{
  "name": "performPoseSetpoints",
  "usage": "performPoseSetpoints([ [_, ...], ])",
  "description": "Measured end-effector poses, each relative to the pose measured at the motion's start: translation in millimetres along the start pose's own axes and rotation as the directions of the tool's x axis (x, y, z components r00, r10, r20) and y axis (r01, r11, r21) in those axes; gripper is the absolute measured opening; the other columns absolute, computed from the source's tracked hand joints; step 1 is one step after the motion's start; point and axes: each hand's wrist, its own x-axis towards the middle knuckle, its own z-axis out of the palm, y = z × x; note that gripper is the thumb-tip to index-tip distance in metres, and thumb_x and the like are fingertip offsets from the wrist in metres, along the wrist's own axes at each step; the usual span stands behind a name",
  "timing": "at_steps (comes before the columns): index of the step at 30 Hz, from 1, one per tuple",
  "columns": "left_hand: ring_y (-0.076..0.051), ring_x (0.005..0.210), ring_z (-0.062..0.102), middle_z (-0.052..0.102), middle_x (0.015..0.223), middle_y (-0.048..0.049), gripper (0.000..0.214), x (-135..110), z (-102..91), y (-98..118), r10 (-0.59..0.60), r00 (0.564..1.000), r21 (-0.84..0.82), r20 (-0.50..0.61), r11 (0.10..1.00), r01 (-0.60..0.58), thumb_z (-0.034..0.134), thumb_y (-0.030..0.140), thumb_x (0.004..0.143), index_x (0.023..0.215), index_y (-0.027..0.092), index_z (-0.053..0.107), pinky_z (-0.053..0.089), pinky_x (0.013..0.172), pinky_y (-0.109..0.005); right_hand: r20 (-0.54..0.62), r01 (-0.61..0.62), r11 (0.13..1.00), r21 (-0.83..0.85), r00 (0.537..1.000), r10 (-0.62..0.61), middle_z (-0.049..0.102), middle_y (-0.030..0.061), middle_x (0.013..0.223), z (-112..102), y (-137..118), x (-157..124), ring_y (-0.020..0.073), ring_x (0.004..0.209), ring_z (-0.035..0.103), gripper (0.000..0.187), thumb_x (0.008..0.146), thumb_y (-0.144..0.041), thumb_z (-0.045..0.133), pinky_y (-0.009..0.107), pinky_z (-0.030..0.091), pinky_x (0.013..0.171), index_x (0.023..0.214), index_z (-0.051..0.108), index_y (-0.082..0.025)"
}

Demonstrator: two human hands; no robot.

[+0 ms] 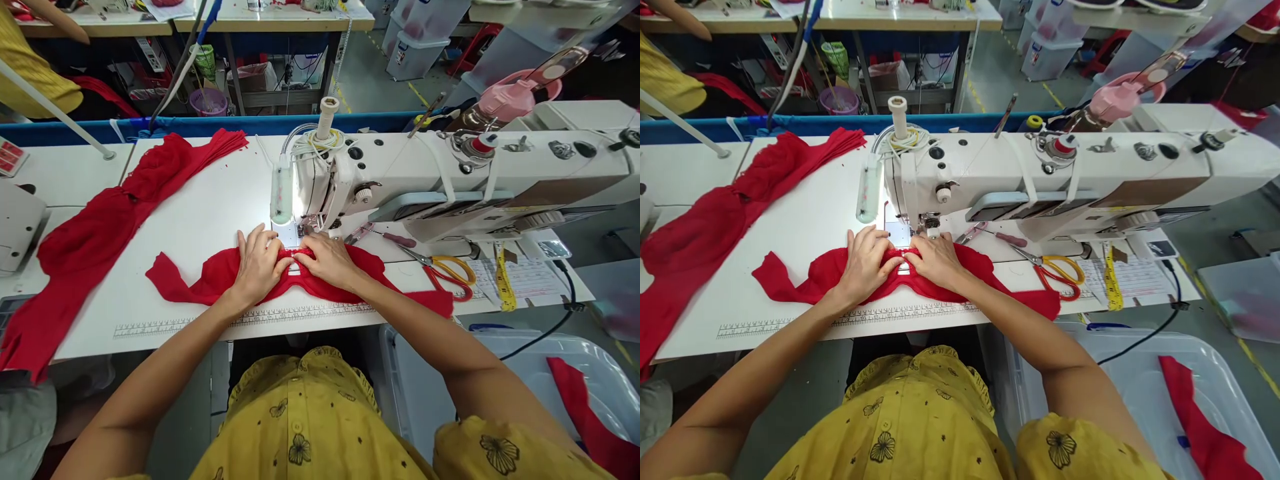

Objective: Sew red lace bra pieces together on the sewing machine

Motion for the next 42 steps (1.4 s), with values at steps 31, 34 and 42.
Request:
performPoseSetpoints([
  [31,-0.027,0.137,0.053,0.059,0.144,-0.0125,0.046,-23,-7.7,-20,0.221,0.963,-0.200,0.156,0.962,-0.188,0.062,0.045,0.096,0.133,0.019,0.055,0.033,0.123,-0.056,-0.080,0.294,0.951,0.098,0.955,-0.287,0.057,0.0123,0.147,11,27,-36,0.0307,0.132,0.054,0.084,0.085,-0.064,0.069,0.050,0.040,0.112,0.152,0.041,-0.021],
  [34,-0.028,0.137,0.052,0.058,0.145,-0.0131,0.047,-23,-9.2,-19,0.228,0.958,-0.178,0.175,0.964,-0.197,0.062,0.045,0.095,0.134,0.019,0.054,0.032,0.123,-0.057,-0.080,0.294,0.950,0.101,0.954,-0.287,0.057,0.0121,0.147,11,27,-36,0.0299,0.132,0.053,0.084,0.085,-0.062,0.070,0.050,0.039,0.112,0.153,0.040,-0.021],
  [42,-0.029,0.139,0.050,0.053,0.149,-0.0140,0.057,-20,-15.0,-23,0.267,0.937,-0.158,0.224,0.959,-0.236,0.061,0.051,0.094,0.141,0.020,0.050,0.033,0.122,-0.057,-0.070,0.321,0.941,0.107,0.947,-0.315,0.057,0.0132,0.146,9,30,-35,0.0306,0.133,0.053,0.088,0.083,-0.063,0.072,0.051,0.040,0.112,0.154,0.039,-0.023],
])
